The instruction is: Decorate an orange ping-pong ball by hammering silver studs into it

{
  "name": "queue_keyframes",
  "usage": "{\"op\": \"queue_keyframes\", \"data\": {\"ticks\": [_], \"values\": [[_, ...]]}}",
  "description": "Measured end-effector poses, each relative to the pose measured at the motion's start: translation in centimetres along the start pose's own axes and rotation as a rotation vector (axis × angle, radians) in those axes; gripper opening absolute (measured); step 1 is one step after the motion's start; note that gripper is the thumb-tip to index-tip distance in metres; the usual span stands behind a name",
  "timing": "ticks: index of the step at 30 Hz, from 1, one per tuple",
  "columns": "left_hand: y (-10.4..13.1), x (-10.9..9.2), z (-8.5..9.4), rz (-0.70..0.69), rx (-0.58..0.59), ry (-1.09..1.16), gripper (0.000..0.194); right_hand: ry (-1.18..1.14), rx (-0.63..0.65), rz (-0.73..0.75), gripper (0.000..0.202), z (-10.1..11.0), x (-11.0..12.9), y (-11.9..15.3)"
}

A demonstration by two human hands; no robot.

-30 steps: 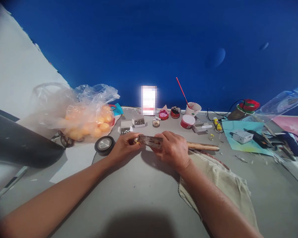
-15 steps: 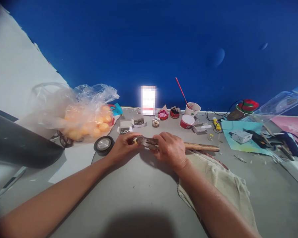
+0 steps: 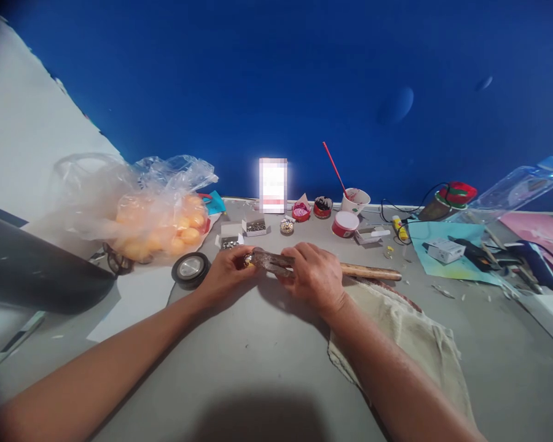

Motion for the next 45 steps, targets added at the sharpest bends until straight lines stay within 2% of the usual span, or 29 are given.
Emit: {"op": "queue_keyframes", "data": {"ticks": [11, 14, 18, 23, 32, 42, 45], "values": [[-0.03, -0.07, 0.11, 0.008, -0.004, 0.007, 0.022, -0.011, 0.013, 0.011, 0.016, -0.06, 0.12, 0.0], [-0.08, 0.05, 0.05, 0.018, 0.018, 0.0, 0.023, -0.016, -0.017, 0.004, 0.014, 0.14, 0.1, -0.05], [-0.09, 0.11, 0.29, 0.001, -0.026, -0.025, 0.025, -0.018, -0.01, 0.035, 0.014, 0.17, 0.28, -0.11], [-0.01, 0.17, 0.13, -0.001, 0.005, -0.04, 0.023, -0.043, -0.002, -0.014, 0.016, 0.05, -0.01, -0.09], [-0.02, 0.11, 0.3, -0.045, -0.008, -0.048, 0.02, -0.057, -0.04, 0.017, 0.016, 0.36, 0.35, -0.2], [0.06, 0.34, 0.16, 0.042, -0.031, 0.078, 0.027, -0.053, -0.057, 0.022, 0.016, 0.25, 0.29, -0.21], [0.16, 0.31, -0.15, 0.086, -0.003, 0.134, 0.027, -0.048, -0.07, 0.016, 0.016, 0.51, 0.17, -0.26]]}}
Point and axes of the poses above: each hand's wrist, its own y-axis away from the middle knuckle, its own z-axis out of the back of the hand, x = y × z, the point moved 5 cm from there along -y, towards the middle knuckle, and after that the axes turned 3 degrees about x, right-handed, at the moved point
